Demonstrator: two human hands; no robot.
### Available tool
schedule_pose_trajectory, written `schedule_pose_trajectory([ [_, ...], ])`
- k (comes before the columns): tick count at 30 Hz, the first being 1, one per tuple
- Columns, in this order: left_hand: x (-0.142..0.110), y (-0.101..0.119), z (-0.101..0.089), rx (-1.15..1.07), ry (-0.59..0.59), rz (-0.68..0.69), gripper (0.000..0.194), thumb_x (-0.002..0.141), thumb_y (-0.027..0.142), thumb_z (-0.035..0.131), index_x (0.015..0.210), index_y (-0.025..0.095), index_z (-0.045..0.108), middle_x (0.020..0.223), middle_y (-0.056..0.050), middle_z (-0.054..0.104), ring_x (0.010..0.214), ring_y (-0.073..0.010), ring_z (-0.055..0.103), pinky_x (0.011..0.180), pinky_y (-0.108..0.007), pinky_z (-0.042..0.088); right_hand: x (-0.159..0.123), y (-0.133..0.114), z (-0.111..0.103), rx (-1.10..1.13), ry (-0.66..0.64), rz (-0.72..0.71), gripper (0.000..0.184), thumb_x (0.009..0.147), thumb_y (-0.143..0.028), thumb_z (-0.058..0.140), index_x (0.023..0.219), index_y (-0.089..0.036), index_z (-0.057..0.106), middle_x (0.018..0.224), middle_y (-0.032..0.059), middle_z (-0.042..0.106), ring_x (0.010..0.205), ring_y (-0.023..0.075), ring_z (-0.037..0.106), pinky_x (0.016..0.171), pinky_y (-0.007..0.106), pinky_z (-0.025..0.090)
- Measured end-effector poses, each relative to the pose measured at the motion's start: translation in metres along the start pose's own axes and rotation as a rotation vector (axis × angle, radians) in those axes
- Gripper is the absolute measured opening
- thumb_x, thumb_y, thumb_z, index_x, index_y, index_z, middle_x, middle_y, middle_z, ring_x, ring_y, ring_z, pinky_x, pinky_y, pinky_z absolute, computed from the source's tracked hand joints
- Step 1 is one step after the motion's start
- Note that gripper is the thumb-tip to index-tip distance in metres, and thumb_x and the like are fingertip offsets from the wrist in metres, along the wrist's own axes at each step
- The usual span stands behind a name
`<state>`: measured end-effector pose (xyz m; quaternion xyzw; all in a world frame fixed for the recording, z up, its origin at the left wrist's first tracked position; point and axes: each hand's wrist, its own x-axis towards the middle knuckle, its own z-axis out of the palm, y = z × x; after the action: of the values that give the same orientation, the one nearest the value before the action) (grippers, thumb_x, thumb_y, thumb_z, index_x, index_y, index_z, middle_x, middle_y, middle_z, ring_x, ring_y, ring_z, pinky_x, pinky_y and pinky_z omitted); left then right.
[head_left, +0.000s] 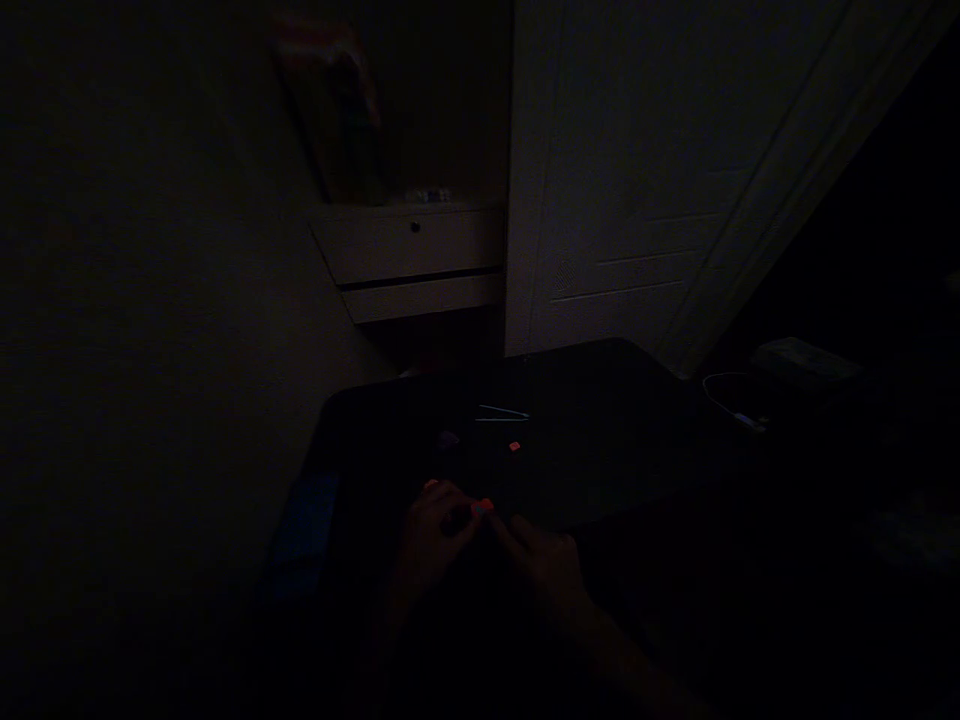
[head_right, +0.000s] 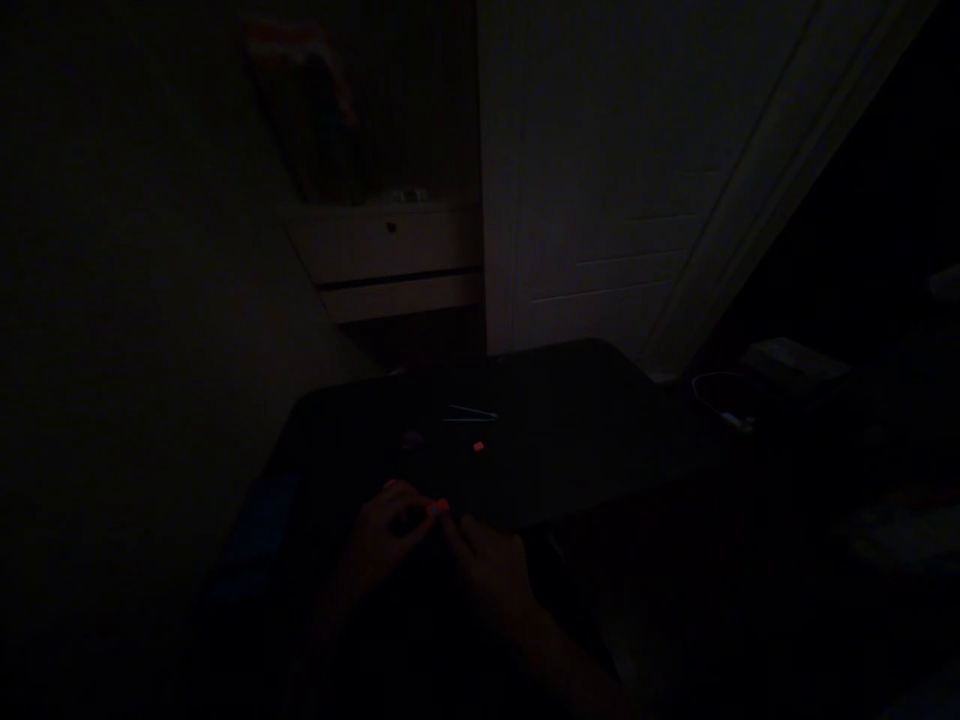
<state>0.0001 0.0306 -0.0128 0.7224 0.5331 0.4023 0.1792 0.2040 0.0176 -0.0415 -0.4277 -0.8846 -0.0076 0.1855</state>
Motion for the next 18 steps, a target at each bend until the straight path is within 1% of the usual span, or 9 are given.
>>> schedule_pose_trajectory([
  [4, -0.001, -0.002, 0.001, 0.009, -0.001, -0.021, 0.002, 0.087, 0.024, 0.076, 0.085, 0.024, 0.076, 0.082, -0.001, 0.072, 0.080, -0.0206, 0.068, 0.081, -0.035, 0.054, 0.005, 0.009, -0.006, -0.003, -0.038, 0.010, 0.062, 0.089, -0.006, 0.056, 0.149, -0.022, 0.058, 0.098, 0.0089, 0.074, 0.071, 0.0161, 0.067, 0.059, 0.022, 0.044],
  [7, -0.002, -0.003, 0.001, 0.012, -0.006, -0.021, 0.002, 0.087, 0.023, 0.076, 0.087, 0.025, 0.077, 0.083, -0.001, 0.073, 0.082, -0.0212, 0.069, 0.083, -0.037, 0.054, 0.005, 0.016, -0.007, 0.000, -0.052, 0.042, 0.063, 0.087, -0.005, 0.055, 0.147, -0.023, 0.061, 0.103, 0.0094, 0.075, 0.072, 0.0167, 0.068, 0.059, 0.022, 0.046],
  [10, -0.003, -0.005, 0.002, 0.018, -0.008, -0.022, 0.003, 0.088, 0.024, 0.076, 0.089, 0.025, 0.078, 0.086, -0.002, 0.073, 0.085, -0.0217, 0.069, 0.086, -0.038, 0.054, 0.001, 0.019, -0.005, 0.034, 0.010, 0.066, 0.066, 0.084, -0.004, 0.055, 0.147, -0.022, 0.061, 0.103, 0.0090, 0.075, 0.072, 0.0175, 0.070, 0.059, 0.022, 0.048],
  [14, -0.004, -0.008, 0.002, 0.016, -0.013, -0.016, 0.006, 0.089, 0.025, 0.074, 0.092, 0.026, 0.079, 0.087, -0.002, 0.073, 0.085, -0.0213, 0.069, 0.086, -0.037, 0.054, -0.003, 0.016, -0.003, 0.146, 0.147, 0.120, 0.060, 0.090, -0.003, 0.049, 0.146, -0.020, 0.062, 0.101, 0.0097, 0.076, 0.077, 0.0164, 0.072, 0.063, 0.021, 0.051],
  [16, -0.004, -0.008, 0.002, 0.016, -0.007, -0.015, 0.005, 0.089, 0.026, 0.075, 0.092, 0.026, 0.079, 0.087, -0.002, 0.073, 0.085, -0.0211, 0.069, 0.089, -0.038, 0.054, -0.002, 0.011, -0.002, 0.198, 0.161, 0.121, 0.055, 0.093, -0.005, 0.048, 0.143, -0.021, 0.063, 0.102, 0.0098, 0.076, 0.079, 0.0167, 0.073, 0.067, 0.021, 0.053],
  [18, -0.003, -0.007, 0.002, 0.019, -0.004, -0.020, 0.004, 0.088, 0.025, 0.076, 0.091, 0.026, 0.079, 0.087, -0.002, 0.073, 0.084, -0.0211, 0.069, 0.090, -0.039, 0.054, 0.001, 0.005, -0.002, 0.205, 0.141, 0.131, 0.052, 0.094, -0.006, 0.049, 0.141, -0.020, 0.064, 0.102, 0.0098, 0.077, 0.078, 0.0175, 0.074, 0.067, 0.023, 0.053],
])
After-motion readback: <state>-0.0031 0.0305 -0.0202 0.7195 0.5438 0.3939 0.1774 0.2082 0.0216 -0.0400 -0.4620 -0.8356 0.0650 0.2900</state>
